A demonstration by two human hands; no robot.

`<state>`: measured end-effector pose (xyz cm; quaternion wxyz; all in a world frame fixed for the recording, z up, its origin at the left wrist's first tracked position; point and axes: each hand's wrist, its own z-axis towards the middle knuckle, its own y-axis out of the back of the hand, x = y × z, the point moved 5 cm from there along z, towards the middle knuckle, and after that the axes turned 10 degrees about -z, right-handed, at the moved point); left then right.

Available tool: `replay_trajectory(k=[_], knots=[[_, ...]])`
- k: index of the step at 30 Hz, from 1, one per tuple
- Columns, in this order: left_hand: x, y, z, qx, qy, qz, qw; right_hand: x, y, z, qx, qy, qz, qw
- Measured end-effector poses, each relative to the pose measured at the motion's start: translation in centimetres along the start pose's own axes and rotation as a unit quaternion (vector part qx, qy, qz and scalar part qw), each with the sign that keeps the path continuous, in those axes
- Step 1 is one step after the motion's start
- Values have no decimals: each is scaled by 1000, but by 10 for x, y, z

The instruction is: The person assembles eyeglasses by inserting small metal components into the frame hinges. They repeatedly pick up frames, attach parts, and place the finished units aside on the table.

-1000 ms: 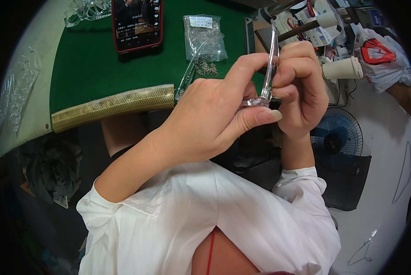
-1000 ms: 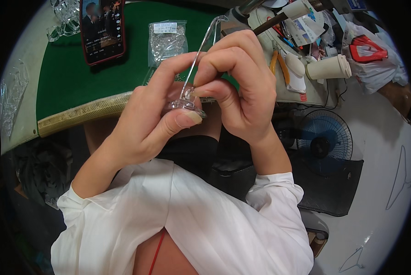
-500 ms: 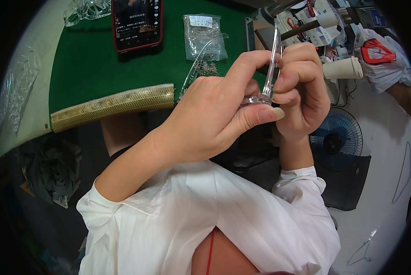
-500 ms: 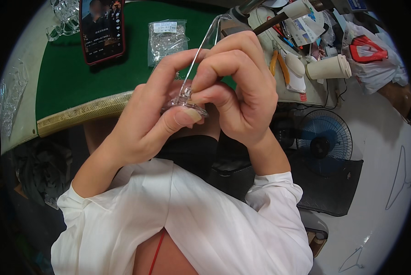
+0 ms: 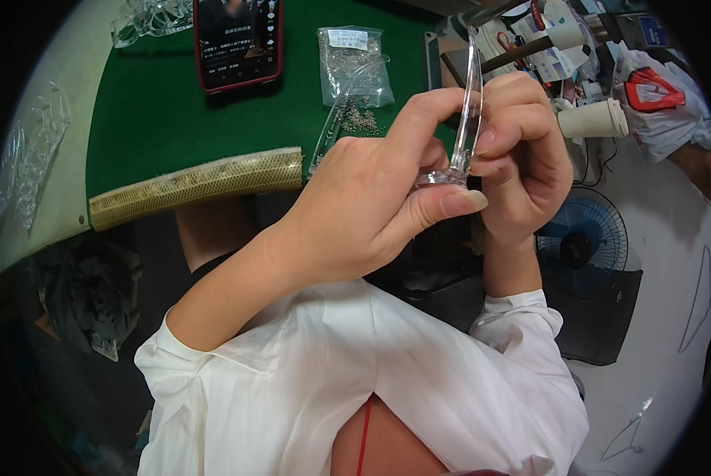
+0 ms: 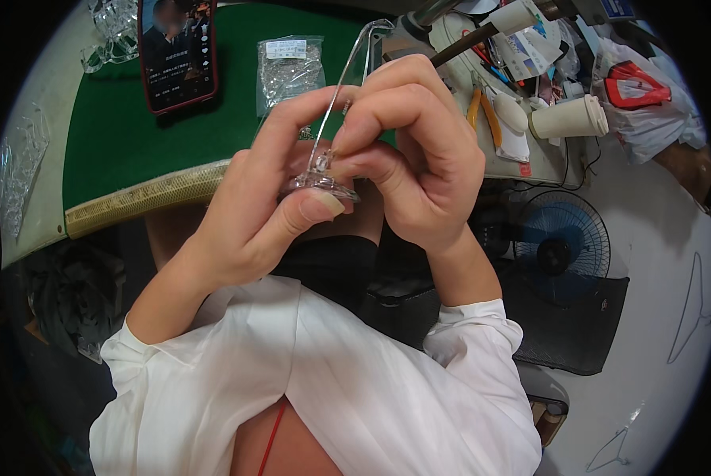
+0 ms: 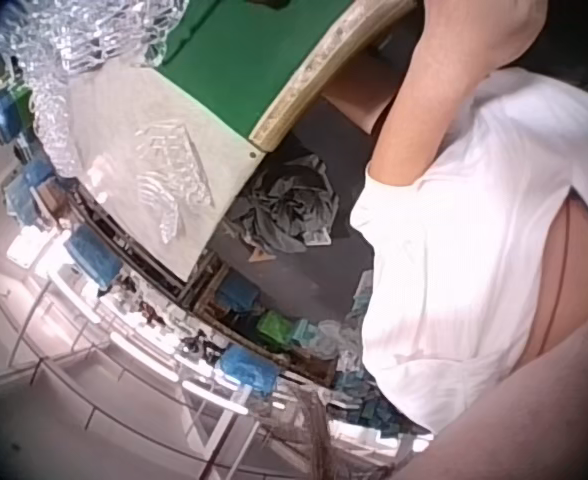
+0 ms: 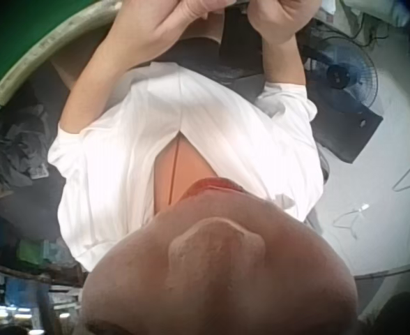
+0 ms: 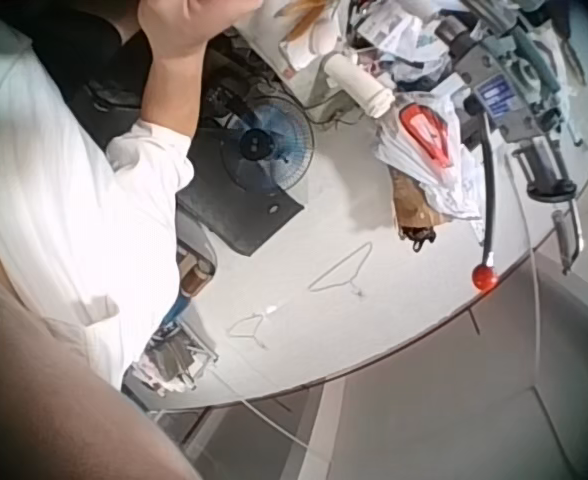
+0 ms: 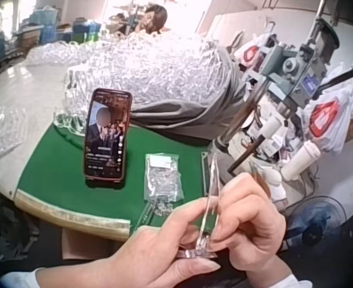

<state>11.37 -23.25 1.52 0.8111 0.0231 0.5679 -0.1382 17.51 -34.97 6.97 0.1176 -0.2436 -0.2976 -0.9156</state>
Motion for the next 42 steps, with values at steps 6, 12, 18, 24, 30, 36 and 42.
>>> replay_trajectory(k=[6,12,18,24,30,36,42], knots=[[2,-1,0,-1,28,-92,995,1,1,0,-17,20,-16,1000],[2,0,0,1,23,-148,989,17,7,-5,-20,144,-315,938],[2,-1,1,4,14,-151,988,15,6,-4,-30,122,-336,934],[-1,1,2,9,20,-152,988,12,5,-5,-53,121,-353,926],[1,2,4,-10,-12,-126,992,16,1,-2,-21,138,-365,920],[2,3,4,0,11,-133,991,13,2,-3,-15,163,-374,913],[1,2,3,-9,6,-133,991,14,2,-4,-24,186,-396,899]])
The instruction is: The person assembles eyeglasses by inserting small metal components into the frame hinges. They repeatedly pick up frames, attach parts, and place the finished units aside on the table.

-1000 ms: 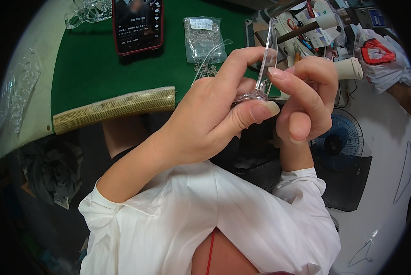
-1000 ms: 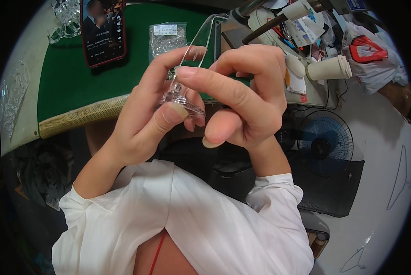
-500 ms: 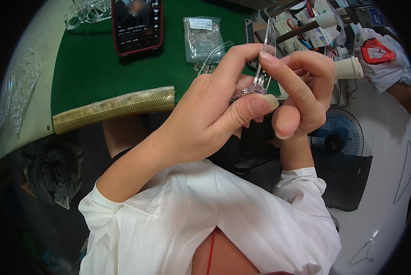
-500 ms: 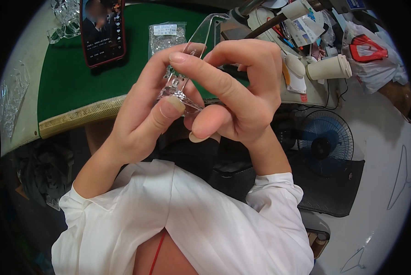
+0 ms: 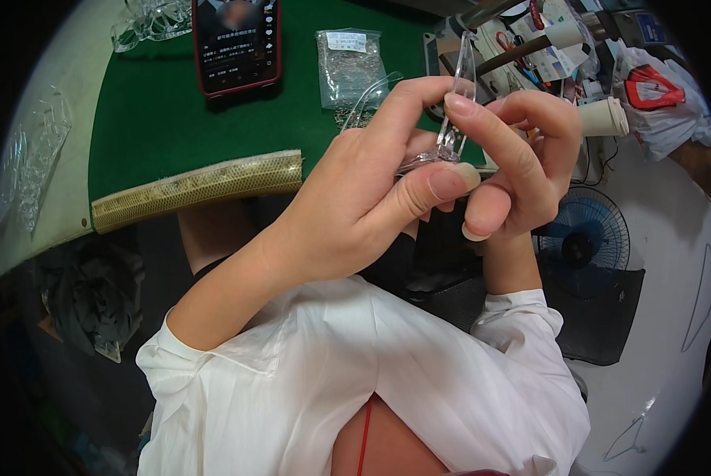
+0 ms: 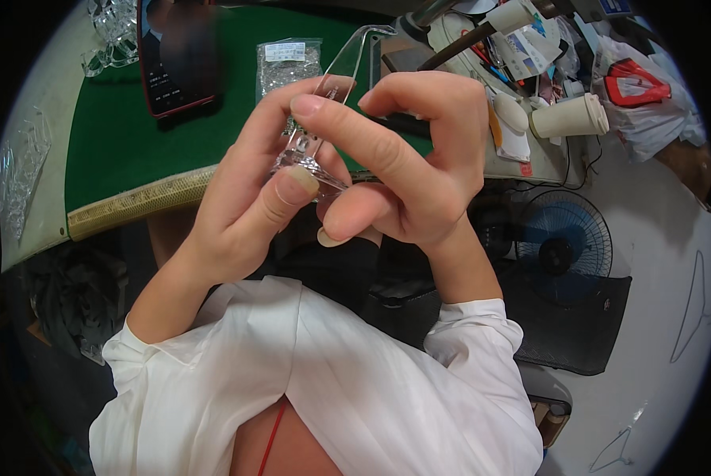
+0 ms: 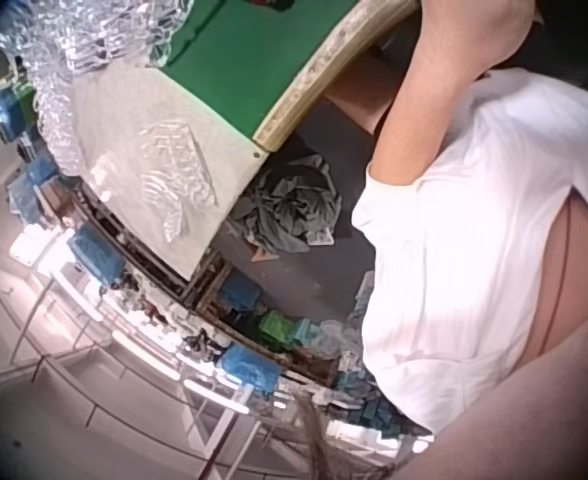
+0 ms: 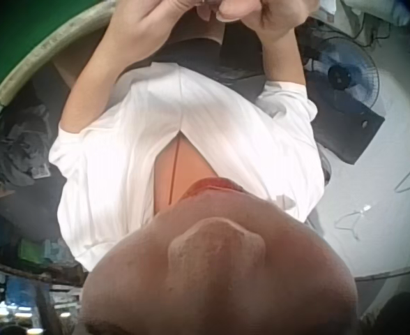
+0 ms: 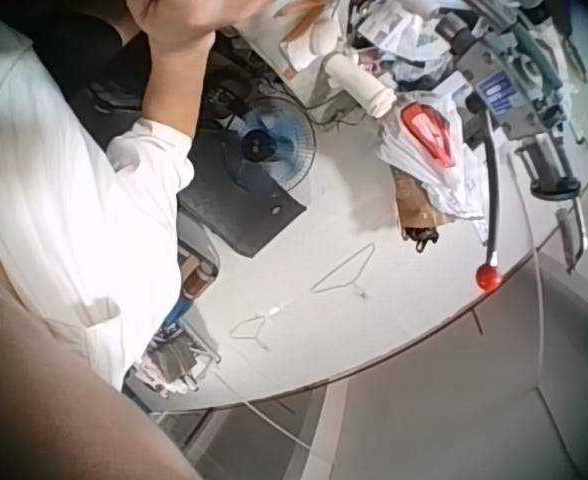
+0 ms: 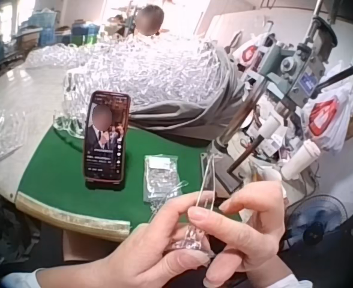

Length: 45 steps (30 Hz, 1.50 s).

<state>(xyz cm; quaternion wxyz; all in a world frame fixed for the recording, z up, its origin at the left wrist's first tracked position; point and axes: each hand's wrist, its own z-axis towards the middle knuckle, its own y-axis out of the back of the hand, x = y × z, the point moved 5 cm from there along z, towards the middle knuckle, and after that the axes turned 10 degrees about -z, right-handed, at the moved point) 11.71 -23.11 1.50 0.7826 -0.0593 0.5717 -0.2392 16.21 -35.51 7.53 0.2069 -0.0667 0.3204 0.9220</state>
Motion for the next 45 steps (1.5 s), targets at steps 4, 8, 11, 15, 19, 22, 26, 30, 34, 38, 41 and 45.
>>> replay_trajectory(k=[4,8,11,15,19,22,26,30,34,38,41,45], knots=[[-2,1,0,2,-3,4,1000,2,3,-1,-6,6,-25,1000],[0,1,1,7,0,0,1000,2,1,-2,-37,-21,-23,999],[1,2,0,7,0,-2,1000,3,2,-1,-34,-45,0,998],[1,0,1,-1,5,-17,1000,1,3,-2,-35,-74,-4,997],[4,2,10,-32,-44,28,998,-12,-1,-17,20,-263,149,953],[6,3,27,-33,-87,88,992,-13,-13,-20,0,-370,327,869],[7,-2,42,-29,-114,41,992,-21,-2,-11,-44,-323,226,918],[3,-5,42,-28,-102,68,992,-24,7,-3,-70,-173,85,979],[5,-9,40,-25,-100,48,994,-24,13,3,-41,-121,36,991],[3,-13,37,-12,-95,37,995,-29,14,2,-26,-110,24,993],[2,-13,36,-5,-96,36,995,-29,13,6,-21,-103,39,994],[4,-13,35,-4,-103,15,995,-28,13,9,22,-54,27,998]])
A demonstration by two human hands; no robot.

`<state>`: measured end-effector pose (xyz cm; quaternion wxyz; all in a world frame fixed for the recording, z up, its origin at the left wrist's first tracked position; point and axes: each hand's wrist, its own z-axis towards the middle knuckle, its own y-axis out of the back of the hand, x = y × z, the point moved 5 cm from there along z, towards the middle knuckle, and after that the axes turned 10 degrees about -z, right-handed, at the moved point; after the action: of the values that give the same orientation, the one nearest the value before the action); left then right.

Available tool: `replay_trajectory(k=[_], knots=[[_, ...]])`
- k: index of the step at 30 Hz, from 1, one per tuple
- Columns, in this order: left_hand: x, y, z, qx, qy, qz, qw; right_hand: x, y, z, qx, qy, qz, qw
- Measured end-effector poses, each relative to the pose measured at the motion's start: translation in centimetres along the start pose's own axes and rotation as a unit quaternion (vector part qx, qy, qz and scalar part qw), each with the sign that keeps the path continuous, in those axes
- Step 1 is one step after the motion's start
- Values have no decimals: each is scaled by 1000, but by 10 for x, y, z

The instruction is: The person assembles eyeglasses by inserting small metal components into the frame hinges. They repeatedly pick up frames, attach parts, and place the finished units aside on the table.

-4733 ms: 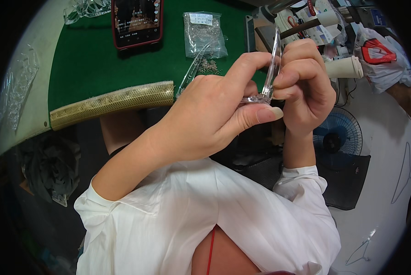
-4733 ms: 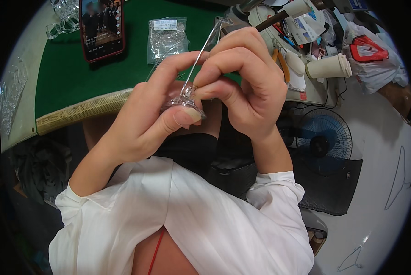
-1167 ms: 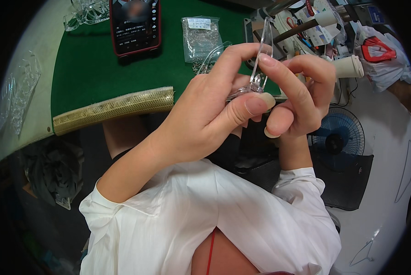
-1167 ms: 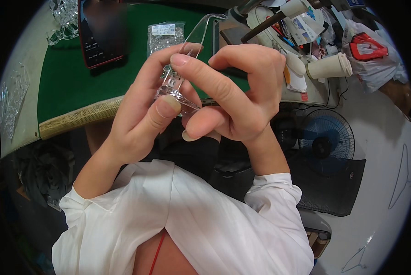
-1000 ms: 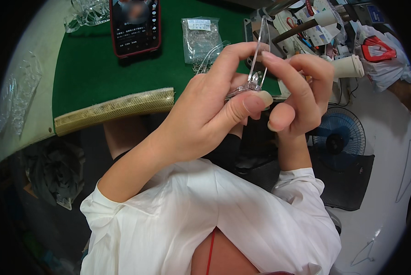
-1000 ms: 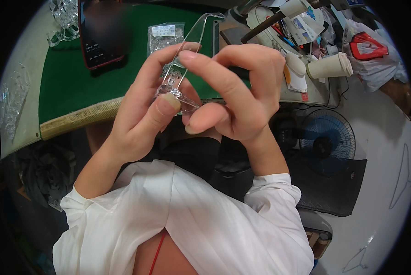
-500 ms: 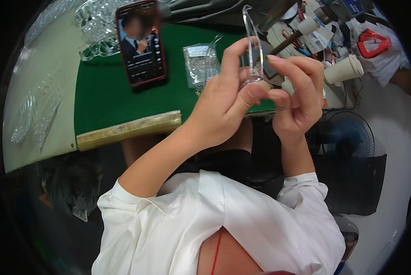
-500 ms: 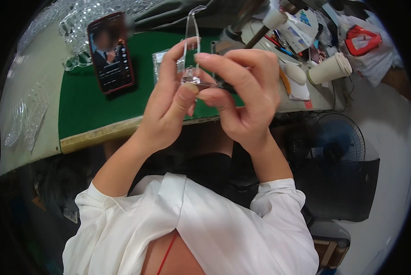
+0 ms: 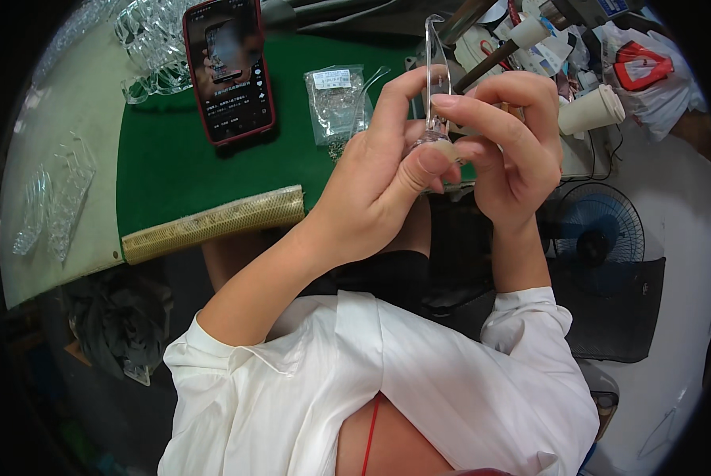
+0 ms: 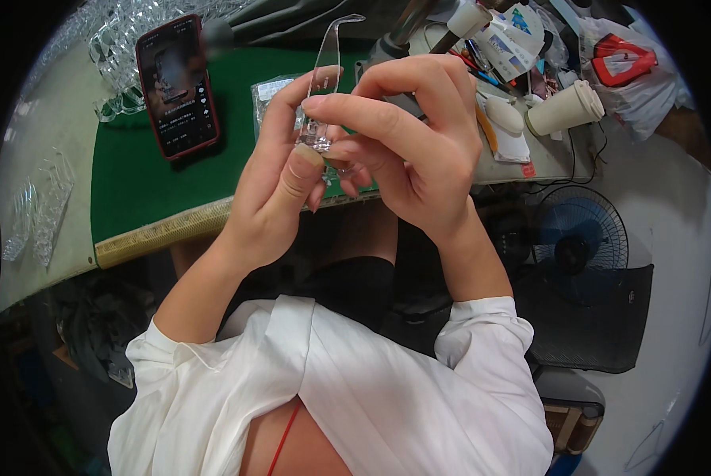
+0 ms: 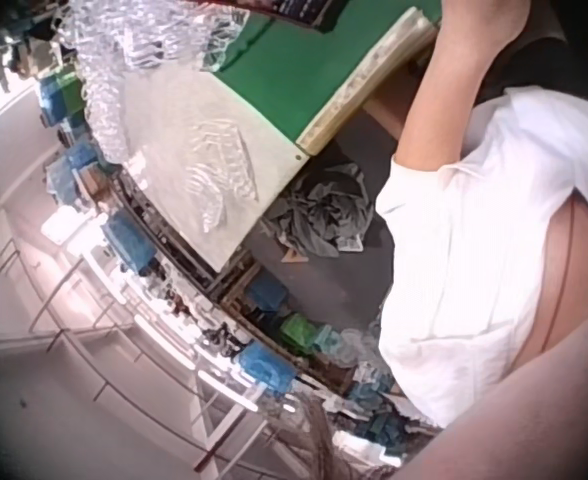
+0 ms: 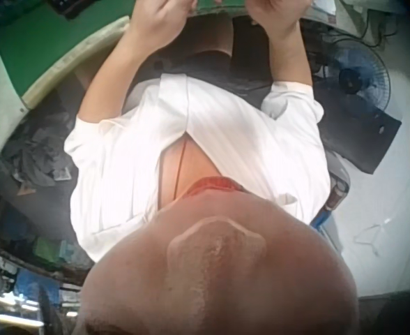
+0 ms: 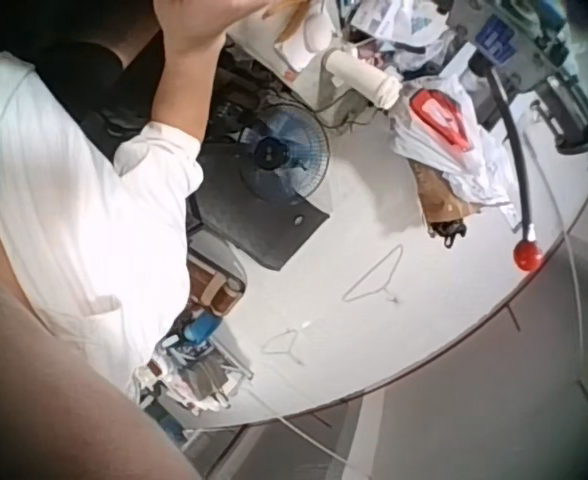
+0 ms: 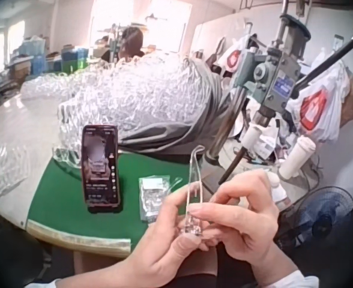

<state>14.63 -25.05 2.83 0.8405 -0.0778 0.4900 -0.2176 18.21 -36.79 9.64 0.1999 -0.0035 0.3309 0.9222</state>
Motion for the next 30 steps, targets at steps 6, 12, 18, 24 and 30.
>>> replay_trajectory(k=[6,12,18,24,30], knots=[[-3,0,0,0,9,10,1000,0,-2,1,-31,-41,19,999],[1,-1,0,-1,9,4,1000,-4,-3,-2,-43,-41,18,998],[2,4,7,-25,12,55,998,-16,-15,-20,-6,-257,242,935],[10,1,32,-25,-35,170,985,-30,-34,-34,-20,-396,498,771],[21,-10,61,48,-89,534,839,-81,-6,-38,-1,-365,456,812]])
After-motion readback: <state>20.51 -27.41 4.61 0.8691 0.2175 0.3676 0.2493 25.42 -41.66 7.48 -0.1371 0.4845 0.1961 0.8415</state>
